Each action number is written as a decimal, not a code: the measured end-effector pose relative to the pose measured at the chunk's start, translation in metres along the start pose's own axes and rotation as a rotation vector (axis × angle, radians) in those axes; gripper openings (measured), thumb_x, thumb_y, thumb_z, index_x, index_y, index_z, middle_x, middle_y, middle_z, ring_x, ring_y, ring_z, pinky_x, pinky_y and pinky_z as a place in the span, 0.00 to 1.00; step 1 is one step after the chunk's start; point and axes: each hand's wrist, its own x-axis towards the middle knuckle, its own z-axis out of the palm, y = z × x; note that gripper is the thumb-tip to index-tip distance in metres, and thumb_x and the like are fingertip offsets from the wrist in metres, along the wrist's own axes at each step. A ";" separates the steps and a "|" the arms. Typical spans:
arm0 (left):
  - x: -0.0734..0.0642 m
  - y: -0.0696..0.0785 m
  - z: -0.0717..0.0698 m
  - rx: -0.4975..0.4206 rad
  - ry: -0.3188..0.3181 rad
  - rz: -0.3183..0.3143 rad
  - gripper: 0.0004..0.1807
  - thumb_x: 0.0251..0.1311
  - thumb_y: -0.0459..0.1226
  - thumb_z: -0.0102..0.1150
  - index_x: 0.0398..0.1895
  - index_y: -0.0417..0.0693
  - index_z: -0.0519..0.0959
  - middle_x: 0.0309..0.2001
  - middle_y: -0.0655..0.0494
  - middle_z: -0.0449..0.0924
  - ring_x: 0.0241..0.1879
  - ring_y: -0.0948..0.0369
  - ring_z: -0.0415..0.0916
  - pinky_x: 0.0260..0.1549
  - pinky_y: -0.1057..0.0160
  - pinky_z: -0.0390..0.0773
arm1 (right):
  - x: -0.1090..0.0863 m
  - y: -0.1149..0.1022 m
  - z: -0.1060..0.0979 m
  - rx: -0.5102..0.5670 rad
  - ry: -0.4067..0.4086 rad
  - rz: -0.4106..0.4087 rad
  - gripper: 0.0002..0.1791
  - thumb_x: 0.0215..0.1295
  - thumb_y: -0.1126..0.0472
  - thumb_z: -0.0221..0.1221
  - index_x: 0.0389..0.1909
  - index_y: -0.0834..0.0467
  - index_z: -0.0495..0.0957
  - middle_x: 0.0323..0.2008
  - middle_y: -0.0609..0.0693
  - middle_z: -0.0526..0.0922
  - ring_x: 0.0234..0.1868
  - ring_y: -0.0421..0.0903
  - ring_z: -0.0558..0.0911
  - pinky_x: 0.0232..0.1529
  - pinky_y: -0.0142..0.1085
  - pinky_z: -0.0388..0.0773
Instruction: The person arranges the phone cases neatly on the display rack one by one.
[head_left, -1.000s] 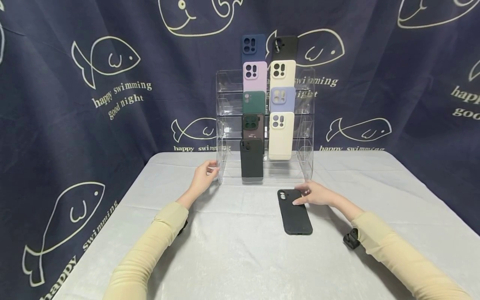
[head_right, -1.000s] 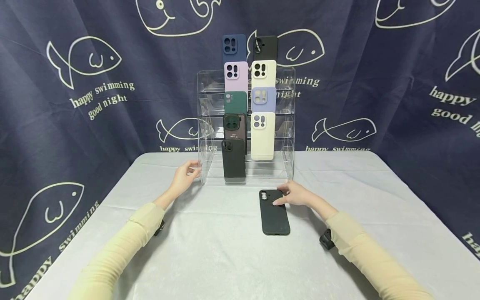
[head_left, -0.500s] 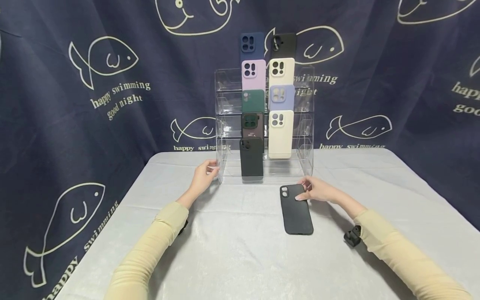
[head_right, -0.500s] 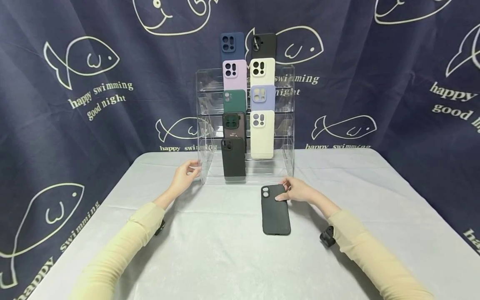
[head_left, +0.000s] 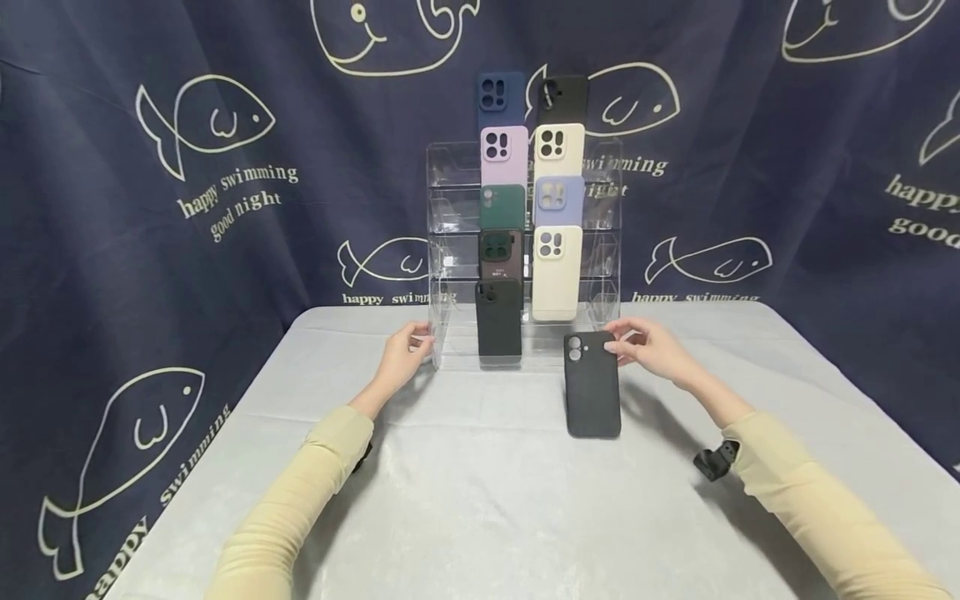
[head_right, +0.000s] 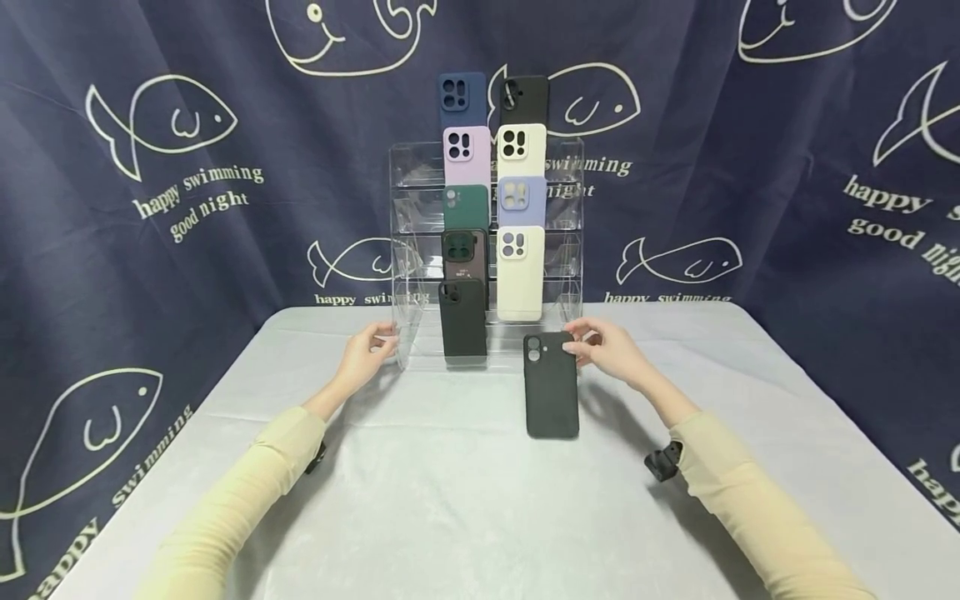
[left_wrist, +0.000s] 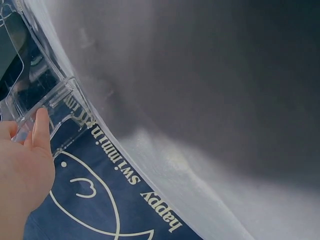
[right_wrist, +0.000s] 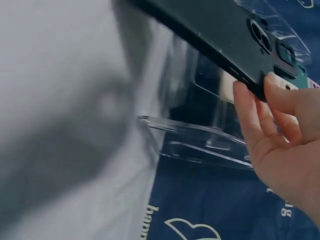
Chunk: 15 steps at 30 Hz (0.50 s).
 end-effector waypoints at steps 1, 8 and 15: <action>0.000 0.000 0.000 0.004 0.000 -0.001 0.17 0.63 0.35 0.55 0.53 0.37 0.74 0.48 0.41 0.79 0.40 0.50 0.80 0.38 0.59 0.84 | 0.003 -0.002 -0.001 -0.005 0.027 -0.018 0.19 0.63 0.66 0.58 0.53 0.70 0.70 0.39 0.56 0.73 0.30 0.34 0.80 0.37 0.37 0.86; -0.001 -0.001 0.000 -0.016 0.001 0.002 0.17 0.62 0.34 0.56 0.52 0.36 0.74 0.47 0.40 0.79 0.40 0.49 0.80 0.36 0.60 0.84 | 0.026 -0.016 -0.006 -0.013 0.255 -0.164 0.16 0.61 0.66 0.60 0.49 0.68 0.74 0.32 0.41 0.74 0.28 0.31 0.78 0.33 0.29 0.84; 0.000 -0.002 0.001 -0.029 0.005 -0.001 0.16 0.62 0.34 0.56 0.52 0.36 0.74 0.47 0.40 0.79 0.39 0.50 0.80 0.37 0.61 0.84 | 0.050 -0.030 -0.001 -0.045 0.370 -0.194 0.17 0.61 0.64 0.61 0.51 0.65 0.75 0.38 0.53 0.76 0.28 0.28 0.76 0.33 0.21 0.82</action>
